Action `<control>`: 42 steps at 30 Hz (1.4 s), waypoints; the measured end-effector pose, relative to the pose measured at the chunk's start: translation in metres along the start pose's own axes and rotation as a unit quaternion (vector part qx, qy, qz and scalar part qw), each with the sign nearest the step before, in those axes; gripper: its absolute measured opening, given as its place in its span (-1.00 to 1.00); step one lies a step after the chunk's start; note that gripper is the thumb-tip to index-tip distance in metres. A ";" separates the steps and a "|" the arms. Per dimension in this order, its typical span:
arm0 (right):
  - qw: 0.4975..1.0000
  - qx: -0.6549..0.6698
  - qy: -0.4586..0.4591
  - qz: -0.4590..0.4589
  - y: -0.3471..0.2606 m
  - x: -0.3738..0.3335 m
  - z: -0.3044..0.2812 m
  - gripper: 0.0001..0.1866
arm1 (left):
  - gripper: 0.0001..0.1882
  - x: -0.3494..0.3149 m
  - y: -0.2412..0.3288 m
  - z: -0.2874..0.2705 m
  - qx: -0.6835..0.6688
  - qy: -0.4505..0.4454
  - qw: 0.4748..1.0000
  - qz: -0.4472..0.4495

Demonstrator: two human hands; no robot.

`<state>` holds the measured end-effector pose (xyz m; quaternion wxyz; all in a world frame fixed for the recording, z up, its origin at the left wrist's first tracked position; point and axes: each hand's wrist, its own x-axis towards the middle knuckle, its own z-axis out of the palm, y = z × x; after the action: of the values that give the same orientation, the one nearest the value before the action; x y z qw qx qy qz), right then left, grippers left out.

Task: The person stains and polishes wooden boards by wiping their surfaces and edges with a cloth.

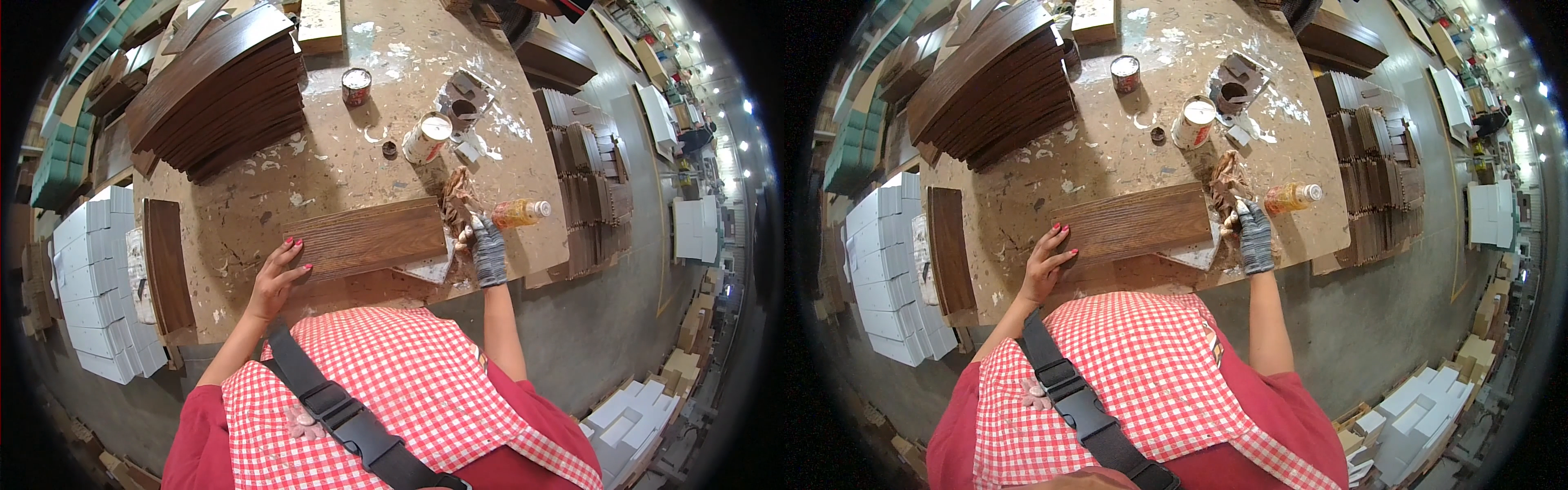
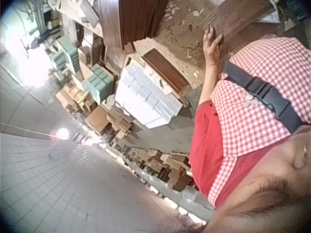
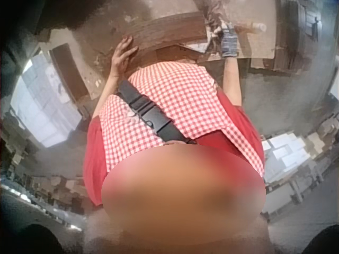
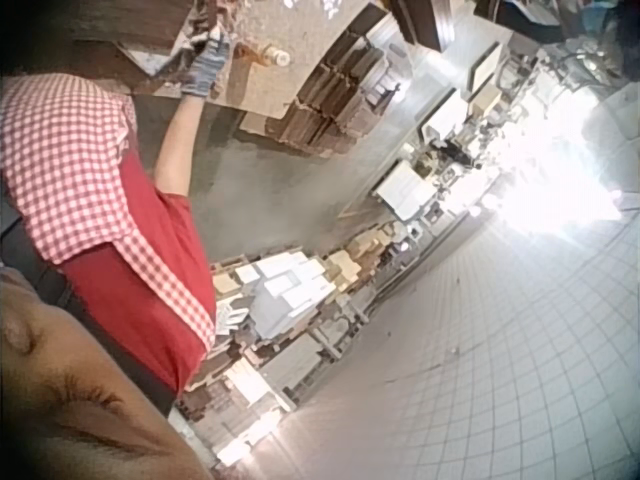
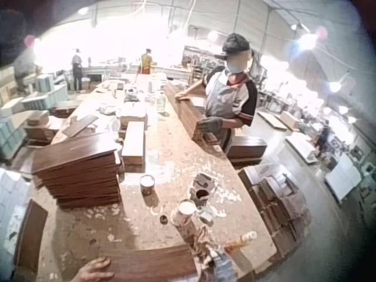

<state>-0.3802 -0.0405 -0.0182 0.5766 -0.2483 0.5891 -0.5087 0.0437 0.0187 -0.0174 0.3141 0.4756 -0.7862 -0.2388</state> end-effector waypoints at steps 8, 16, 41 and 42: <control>0.997 0.026 -0.018 0.066 0.002 0.005 -0.003 -0.81 | -0.60 -0.001 -0.001 -0.001 0.008 -0.008 1.000 -0.003; 0.997 0.038 -0.010 0.065 0.003 0.004 -0.002 -0.78 | -0.55 -0.001 -0.004 -0.002 -0.012 -0.024 1.000 -0.005; 0.982 0.096 -0.045 0.156 0.010 -0.049 -0.045 -0.83 | -0.59 0.004 0.002 -0.003 0.018 -0.006 1.000 0.016; 0.982 0.098 -0.043 0.155 0.012 -0.049 -0.046 -0.83 | -0.58 0.005 0.002 -0.003 0.019 -0.008 1.000 0.017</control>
<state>-0.4094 0.0219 -0.0165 0.6950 -0.1183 0.5422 -0.4571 0.0427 0.0152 -0.0125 0.3030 0.4660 -0.8011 -0.2219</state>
